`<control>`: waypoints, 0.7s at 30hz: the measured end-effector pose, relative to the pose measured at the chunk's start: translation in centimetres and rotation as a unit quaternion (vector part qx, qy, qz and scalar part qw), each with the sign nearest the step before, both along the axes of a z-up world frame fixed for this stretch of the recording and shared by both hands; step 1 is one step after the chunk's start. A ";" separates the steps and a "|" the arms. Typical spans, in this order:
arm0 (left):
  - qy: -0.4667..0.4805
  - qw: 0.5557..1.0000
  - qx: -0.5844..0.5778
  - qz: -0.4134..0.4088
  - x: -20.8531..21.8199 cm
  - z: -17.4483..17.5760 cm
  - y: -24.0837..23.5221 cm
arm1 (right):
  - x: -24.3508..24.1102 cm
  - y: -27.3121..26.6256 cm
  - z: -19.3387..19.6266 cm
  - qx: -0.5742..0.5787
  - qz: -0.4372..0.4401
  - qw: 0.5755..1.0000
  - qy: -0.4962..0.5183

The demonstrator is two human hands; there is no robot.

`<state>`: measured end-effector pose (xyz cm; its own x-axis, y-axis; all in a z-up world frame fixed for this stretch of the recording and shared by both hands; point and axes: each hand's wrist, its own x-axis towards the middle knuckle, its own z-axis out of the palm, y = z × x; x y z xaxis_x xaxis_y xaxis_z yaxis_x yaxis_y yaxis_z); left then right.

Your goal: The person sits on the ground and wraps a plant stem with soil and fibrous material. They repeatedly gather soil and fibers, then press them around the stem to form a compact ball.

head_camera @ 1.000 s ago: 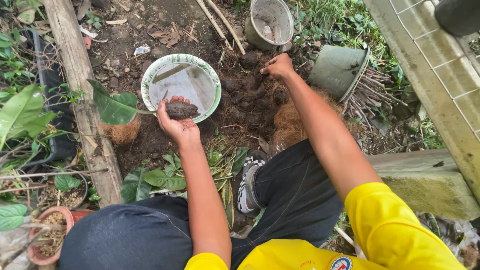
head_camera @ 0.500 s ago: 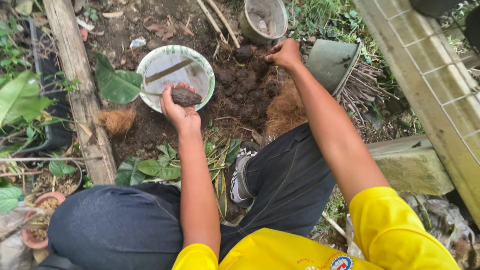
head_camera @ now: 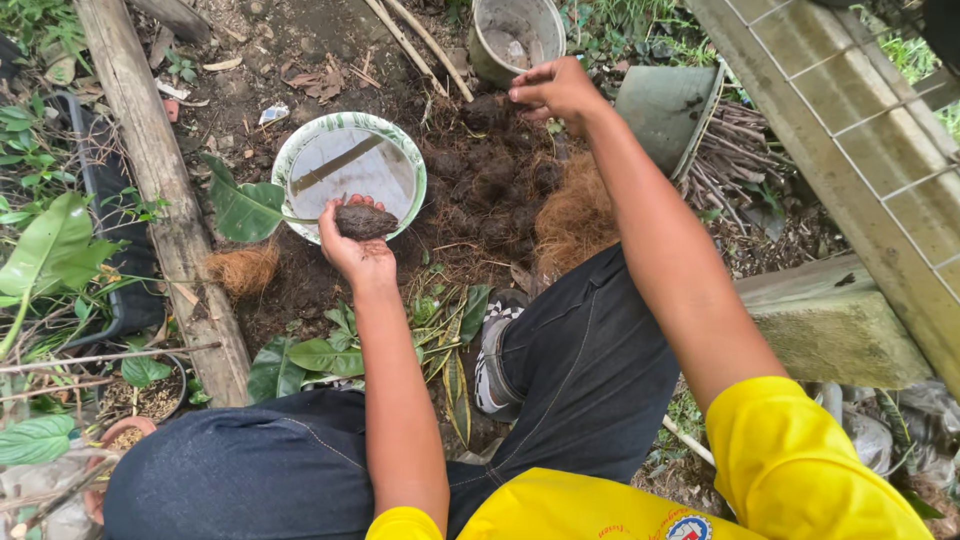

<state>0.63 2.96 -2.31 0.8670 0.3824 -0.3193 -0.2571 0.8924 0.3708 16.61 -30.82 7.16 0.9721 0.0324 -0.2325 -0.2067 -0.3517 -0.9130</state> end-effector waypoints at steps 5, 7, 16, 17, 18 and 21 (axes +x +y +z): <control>0.021 0.999 -0.007 -0.032 0.2 -1.0 -0.7 | -1.6 1.3 2.8 0.058 0.085 0.994 -0.028; 0.026 0.999 -0.014 -0.044 0.4 -1.4 -1.2 | -2.7 2.2 4.3 0.084 0.117 0.989 -0.032; 0.010 0.994 -0.063 -0.090 0.3 -1.6 -4.3 | -8.9 10.9 6.3 0.092 0.250 0.963 -0.048; 0.004 0.994 -0.064 -0.090 0.2 -1.3 -4.5 | -9.5 11.9 5.8 0.071 0.271 0.958 -0.063; -0.001 0.994 -0.065 -0.091 0.1 -1.1 -4.7 | -10.0 13.0 5.3 0.070 0.284 0.954 -0.071; -0.021 0.993 -0.067 -0.093 0.0 -0.8 -4.8 | -11.6 15.3 3.5 0.013 0.320 0.933 -0.167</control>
<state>0.60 -1.88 -3.08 0.9321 0.1709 -0.3194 -0.0955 0.9665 0.2383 5.01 -15.53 10.64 0.7703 0.6314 0.0894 0.3359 -0.2826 -0.8985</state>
